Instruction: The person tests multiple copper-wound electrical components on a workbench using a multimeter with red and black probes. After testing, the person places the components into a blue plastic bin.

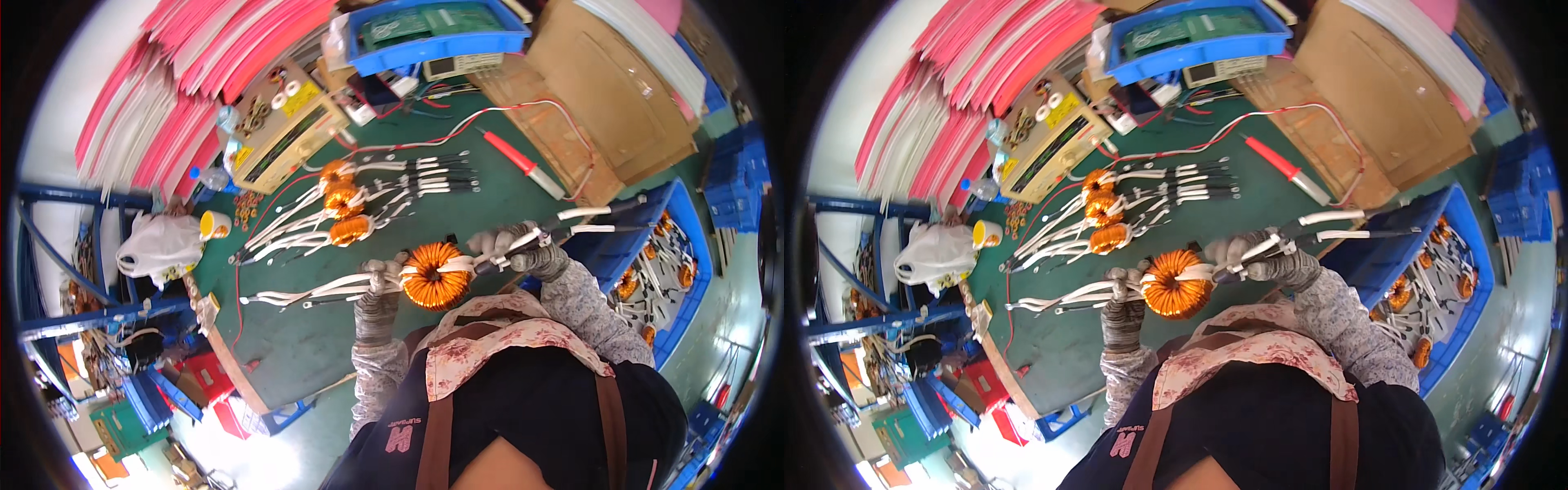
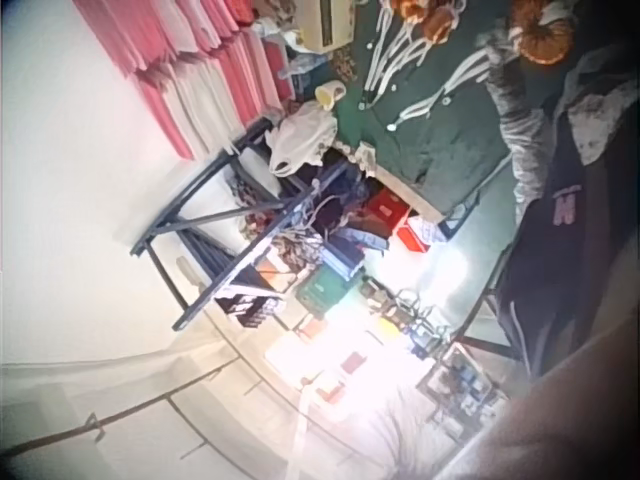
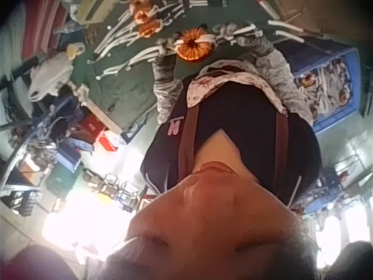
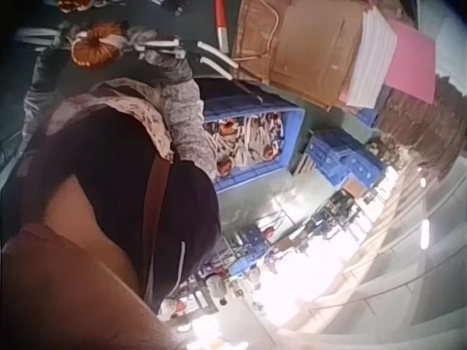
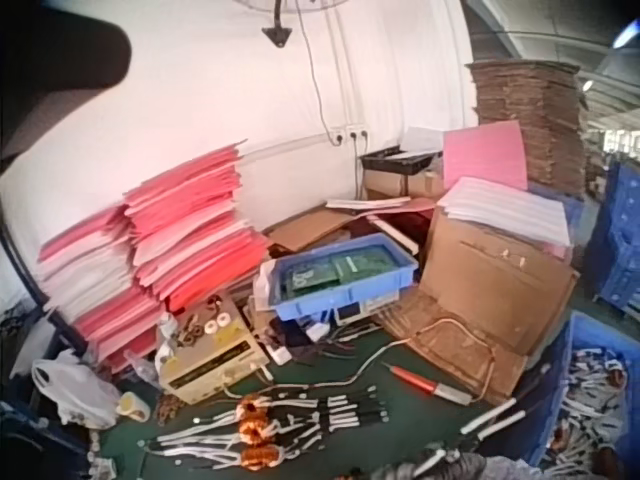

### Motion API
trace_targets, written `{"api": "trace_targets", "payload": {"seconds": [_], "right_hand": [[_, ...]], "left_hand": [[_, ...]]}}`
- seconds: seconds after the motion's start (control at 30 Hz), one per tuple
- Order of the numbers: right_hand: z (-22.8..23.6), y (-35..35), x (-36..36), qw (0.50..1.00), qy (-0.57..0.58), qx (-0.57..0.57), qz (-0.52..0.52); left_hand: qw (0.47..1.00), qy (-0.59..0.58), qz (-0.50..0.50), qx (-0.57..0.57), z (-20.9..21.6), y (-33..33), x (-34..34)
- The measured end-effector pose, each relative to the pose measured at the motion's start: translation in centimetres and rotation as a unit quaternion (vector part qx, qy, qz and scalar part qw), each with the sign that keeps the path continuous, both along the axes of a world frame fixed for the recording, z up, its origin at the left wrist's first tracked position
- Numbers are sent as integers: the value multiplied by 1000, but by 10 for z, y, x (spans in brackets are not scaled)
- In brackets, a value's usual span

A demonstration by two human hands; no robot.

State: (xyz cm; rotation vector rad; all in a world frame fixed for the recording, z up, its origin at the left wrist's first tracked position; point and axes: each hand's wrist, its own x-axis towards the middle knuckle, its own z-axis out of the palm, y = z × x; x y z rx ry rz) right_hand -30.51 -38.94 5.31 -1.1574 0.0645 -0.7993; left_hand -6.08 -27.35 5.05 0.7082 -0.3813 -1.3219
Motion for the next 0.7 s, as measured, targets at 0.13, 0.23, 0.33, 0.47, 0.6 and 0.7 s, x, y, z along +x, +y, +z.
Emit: {"api": "trace_targets", "payload": {"seconds": [0.13, 0.23, 0.33, 0.47, 0.6, 0.7], "right_hand": [[49, 22, -49, 963, 106, 112, -222], [57, 40, -85, 871, 52, 303, -382], [17, 46, -130, 799, 73, 195, -564], [46, 57, -152, 786, 49, 58, -613], [49, 72, -202, 593, 274, -73, -753], [90, 86, -268, 491, 451, 40, -745]], "left_hand": [[998, -49, -32, -29, 41, -28, -34], [996, -80, -14, -37, 57, -60, -62], [925, -328, -111, -160, 46, -102, -114], [871, -360, -296, -156, 39, -125, -237], [835, -85, -542, -31, 8, -123, -340], [778, -158, -601, -90, 11, -75, -402]]}}
